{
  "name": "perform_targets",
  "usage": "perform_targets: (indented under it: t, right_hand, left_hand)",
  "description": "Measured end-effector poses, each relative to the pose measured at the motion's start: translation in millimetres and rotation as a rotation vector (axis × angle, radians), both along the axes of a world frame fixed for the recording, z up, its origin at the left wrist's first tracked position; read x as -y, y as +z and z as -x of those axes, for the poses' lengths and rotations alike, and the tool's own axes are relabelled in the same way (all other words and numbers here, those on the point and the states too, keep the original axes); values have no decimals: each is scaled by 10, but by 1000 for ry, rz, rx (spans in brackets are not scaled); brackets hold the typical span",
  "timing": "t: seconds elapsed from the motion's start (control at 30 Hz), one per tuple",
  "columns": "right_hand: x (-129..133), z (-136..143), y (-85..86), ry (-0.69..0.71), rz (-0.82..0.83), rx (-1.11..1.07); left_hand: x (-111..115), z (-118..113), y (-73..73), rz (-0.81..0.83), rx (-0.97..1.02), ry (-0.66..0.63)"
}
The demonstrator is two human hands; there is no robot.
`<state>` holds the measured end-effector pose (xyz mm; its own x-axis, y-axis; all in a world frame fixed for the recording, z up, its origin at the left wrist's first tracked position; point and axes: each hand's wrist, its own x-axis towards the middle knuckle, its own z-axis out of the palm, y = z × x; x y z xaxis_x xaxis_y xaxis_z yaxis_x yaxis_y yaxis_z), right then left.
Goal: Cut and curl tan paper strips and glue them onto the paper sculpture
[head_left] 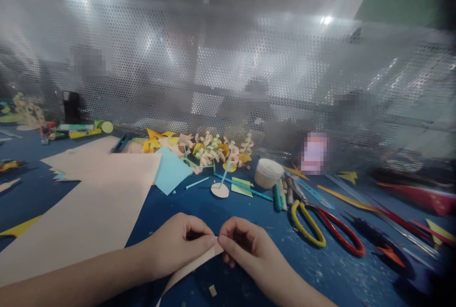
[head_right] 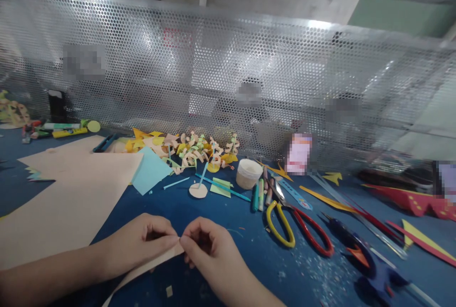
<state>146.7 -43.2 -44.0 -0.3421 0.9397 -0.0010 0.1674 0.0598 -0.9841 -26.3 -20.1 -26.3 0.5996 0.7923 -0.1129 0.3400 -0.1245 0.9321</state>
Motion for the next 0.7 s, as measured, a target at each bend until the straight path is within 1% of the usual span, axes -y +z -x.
perform_targets:
  t: [0.07,0.23,0.3,0.37,0.43,0.5,0.57,0.63,0.7]
  right_hand:
    - [0,-2,7,11,-2,4]
    - [-13,-17,0,39,-10,22]
    - [-7,-29,6,14,-49,28]
    - [9,-42,18,-45,-165,56]
    - [28,-50,26,-95,-380,148]
    - [43,-51,21,-100,-628,280]
    - [54,-48,7,-70,-808,396]
    - [63,-43,0,-43,-904,470]
    - [72,-37,7,-37,-954,499]
  left_hand:
    - [-19,-1,4,-2,10,9]
    - [-49,11,10,76,96,42]
    - [-43,9,16,109,125,81]
    - [-31,-1,19,172,174,153]
    - [-18,-13,20,238,235,224]
    - [-6,-25,23,277,279,273]
    - [6,-32,29,284,299,299]
    - [19,-35,34,288,316,305]
    - [31,-40,29,282,333,300]
